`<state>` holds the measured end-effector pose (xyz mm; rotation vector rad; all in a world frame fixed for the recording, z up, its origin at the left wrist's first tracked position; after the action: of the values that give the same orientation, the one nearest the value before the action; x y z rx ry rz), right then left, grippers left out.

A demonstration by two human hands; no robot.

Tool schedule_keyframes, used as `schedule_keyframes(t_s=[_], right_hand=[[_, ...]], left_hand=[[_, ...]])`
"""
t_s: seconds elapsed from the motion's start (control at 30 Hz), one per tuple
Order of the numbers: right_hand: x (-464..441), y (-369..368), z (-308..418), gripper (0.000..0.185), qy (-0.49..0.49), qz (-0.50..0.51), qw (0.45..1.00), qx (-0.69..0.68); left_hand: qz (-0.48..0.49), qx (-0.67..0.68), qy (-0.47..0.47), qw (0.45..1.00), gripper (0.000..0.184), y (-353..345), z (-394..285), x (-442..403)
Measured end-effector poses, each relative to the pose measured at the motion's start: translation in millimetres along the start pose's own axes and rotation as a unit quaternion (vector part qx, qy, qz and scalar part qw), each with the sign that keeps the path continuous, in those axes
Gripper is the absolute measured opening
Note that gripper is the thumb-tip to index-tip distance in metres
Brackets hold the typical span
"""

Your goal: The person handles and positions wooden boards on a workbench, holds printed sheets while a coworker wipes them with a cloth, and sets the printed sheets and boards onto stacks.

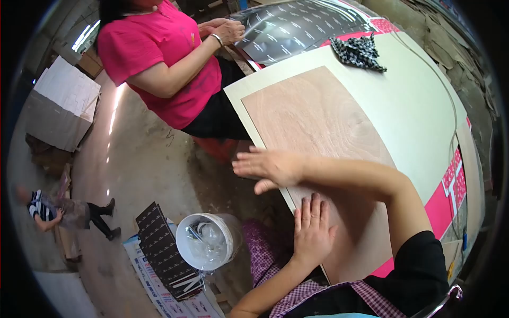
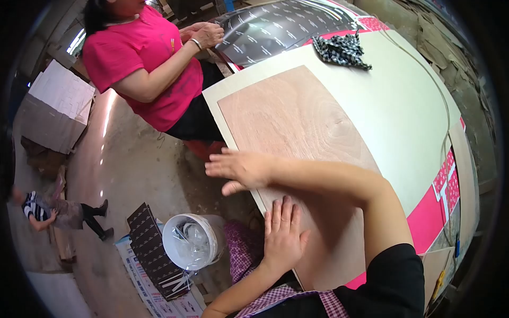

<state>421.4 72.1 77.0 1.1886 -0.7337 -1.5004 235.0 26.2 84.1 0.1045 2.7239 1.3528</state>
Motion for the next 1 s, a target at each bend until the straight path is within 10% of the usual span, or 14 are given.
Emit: schedule_keyframes(t_s=[0.23, 0.27, 0.3, 0.47, 1.0], right_hand=[[127.4, 40.5, 53.0, 0.058, -0.278, -0.209, 0.934, 0.085], [163.3, 51.2, 62.2, 0.055, -0.462, -0.179, 0.859, -0.131], [198.5, 59.1, 66.7, 0.051, -0.378, -0.235, 0.895, 0.033], [326.1, 103.0, 155.4, 0.034, -0.574, -0.054, 0.8, 0.168], [403.0, 102.7, 252.4, 0.07, -0.555, 0.06, 0.829, 0.04]], left_hand=[[-0.113, 0.053, -0.041, 0.991, 0.065, -3.2, 3.4, 27.0], [-0.131, 0.06, -0.047, 0.989, 0.063, 0.2, 0.6, 39.9], [-0.146, 0.075, -0.057, 0.985, 0.061, 4.6, -4.8, 54.2], [-0.087, 0.079, -0.066, 0.991, 0.063, -2.6, -32.4, 146.6], [-0.157, 0.042, -0.05, 0.985, 0.054, -59.7, -76.0, 197.9]])
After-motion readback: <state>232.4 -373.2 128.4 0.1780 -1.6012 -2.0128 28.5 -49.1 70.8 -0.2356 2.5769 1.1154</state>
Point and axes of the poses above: each hand's wrist, its own x-axis away from the middle knuckle, its own y-axis out of the back of the hand, z = x × y, the point moved 2 cm from there along -x, towards the middle knuckle, and after that the axes turned 7 degrees about x, right-handed, at the moved point
